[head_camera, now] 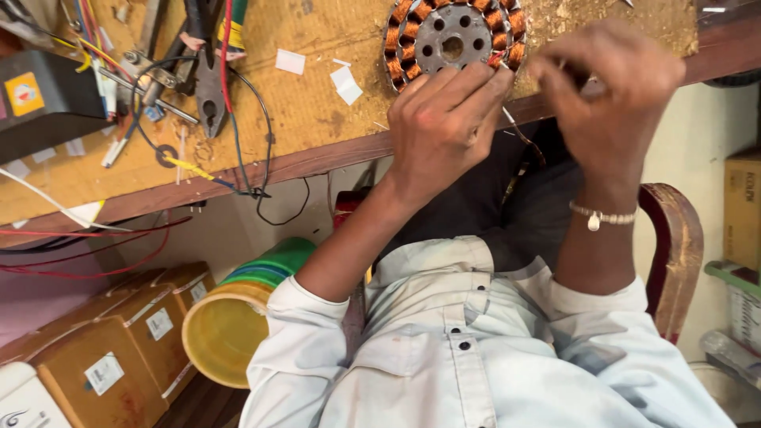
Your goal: The person is working on a circular stator with copper windings, stripping and twisting wires, applying white tape, and using a soldering iron to make connections. The task involves precise hand manipulation of wires and tools on a cluttered workbench.
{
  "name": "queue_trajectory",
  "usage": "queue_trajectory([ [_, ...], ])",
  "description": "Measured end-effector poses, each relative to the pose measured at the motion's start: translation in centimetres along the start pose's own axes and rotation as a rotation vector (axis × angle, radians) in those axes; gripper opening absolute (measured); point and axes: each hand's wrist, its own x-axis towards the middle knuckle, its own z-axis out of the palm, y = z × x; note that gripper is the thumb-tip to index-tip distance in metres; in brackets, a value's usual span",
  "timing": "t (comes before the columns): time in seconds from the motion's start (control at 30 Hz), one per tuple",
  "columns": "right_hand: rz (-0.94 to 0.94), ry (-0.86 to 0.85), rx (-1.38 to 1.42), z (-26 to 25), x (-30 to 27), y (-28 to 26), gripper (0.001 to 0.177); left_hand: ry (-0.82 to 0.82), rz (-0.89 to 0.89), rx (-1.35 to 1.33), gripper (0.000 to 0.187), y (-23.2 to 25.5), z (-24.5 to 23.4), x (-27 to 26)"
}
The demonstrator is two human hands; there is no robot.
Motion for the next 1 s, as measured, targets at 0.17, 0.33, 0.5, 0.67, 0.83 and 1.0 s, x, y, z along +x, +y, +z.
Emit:
queue_trajectory([
  [0.17, 0.005, -0.064, -0.053, -0.4, 0.3, -1.4, 0.01, -0.005, -0.009, 0.002, 0.023, 0.2, 0.1, 0.3],
  [0.33, -0.027, -0.044, -0.054, -2.0, -0.3, -1.4, 0.012, -0.031, 0.017, 0.046, 0.023, 0.0, 0.5, -0.1],
  [0.5, -0.02, 0.004, 0.057, -0.1, 1.1, 1.0, 0.007, -0.029, -0.001, 0.034, 0.02, 0.7, 0.2, 0.8],
  [0.67, 0.064, 0.028, 0.084, 0.1, 0.0, 1.5, 0.008, -0.066, -0.034, -0.008, 0.016, 0.7, 0.3, 1.0],
  [0.83, 0.09, 0.054, 0.121, 0.6, 0.7, 1.2, 0.011, -0.131, -0.106, -0.065, 0.017, 0.7, -0.6, 1.7],
  [1.0, 0.152, 0.014, 0.14, 0.9, -0.7, 0.0, 0.01, -0.146, -0.187, -0.191, 0.015, 0.3, -0.8, 1.8],
])
